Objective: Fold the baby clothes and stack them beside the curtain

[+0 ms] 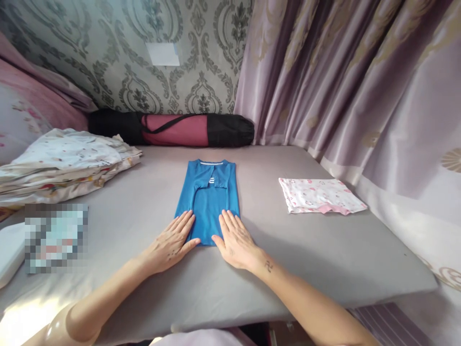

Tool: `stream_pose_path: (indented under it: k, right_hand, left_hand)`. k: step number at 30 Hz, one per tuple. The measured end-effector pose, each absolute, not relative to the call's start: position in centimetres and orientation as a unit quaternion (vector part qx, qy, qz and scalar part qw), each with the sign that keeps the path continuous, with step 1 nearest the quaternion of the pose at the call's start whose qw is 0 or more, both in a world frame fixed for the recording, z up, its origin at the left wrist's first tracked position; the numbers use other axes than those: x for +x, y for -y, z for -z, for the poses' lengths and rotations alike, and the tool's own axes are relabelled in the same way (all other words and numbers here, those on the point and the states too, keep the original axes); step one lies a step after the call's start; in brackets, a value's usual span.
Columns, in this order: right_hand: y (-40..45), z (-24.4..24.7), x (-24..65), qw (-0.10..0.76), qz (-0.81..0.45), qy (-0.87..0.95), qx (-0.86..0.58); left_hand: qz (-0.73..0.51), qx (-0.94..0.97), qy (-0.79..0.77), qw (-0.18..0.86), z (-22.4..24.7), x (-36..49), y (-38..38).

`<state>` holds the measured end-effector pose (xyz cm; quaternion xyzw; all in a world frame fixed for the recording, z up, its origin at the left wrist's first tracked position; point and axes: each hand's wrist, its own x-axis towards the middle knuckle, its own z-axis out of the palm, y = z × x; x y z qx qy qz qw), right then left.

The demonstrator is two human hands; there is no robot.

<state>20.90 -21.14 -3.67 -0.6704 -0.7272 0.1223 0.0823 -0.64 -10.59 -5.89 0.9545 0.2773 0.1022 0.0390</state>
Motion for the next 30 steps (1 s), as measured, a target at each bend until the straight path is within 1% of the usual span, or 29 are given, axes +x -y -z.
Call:
stream_pose_path:
  k: [4,8,11,15,18,21,23,26,30]
  right_hand:
    - [21.9,2.7,22.1,0.092,-0.160,0.740,-0.647]
    - [23.4,2.0,23.7,0.126,-0.118,0.741,-0.649]
    - [24.0,2.2,24.7,0.138,-0.086,0.773,-0.613]
    - [24.3,2.3,25.5,0.117,-0.062,0.817,-0.561]
    - [24.4,2.0,25.9,0.093,-0.076,0.828,-0.547]
    - [24.0,1.7,26.4,0.088,-0.092,0.827,-0.548]
    - [23.4,1.8,26.7,0.105,-0.094,0.819,-0.556]
    - [22.6,2.3,27.3,0.153,-0.094,0.800,-0.573]
    - [21.5,2.8,27.9,0.192,-0.131,0.797,-0.557]
  left_hand:
    - [-0.096,0.963,-0.246,0.059,4.6,-1.6,10.4]
    - [-0.097,0.966,-0.218,0.098,3.2,-3.3,10.0]
    - [-0.087,0.971,-0.186,0.126,2.9,-4.3,9.8]
    - [-0.062,0.982,-0.139,0.115,2.4,-4.8,9.8]
    - [-0.036,0.985,-0.125,0.112,2.0,-4.9,9.7]
    - [-0.042,0.983,-0.126,0.126,2.0,-4.9,8.9]
    - [-0.062,0.980,-0.129,0.140,2.4,-5.0,8.1]
    - [-0.091,0.972,-0.130,0.171,3.1,-5.3,6.8]
    - [-0.098,0.965,-0.113,0.217,3.8,-5.4,5.3]
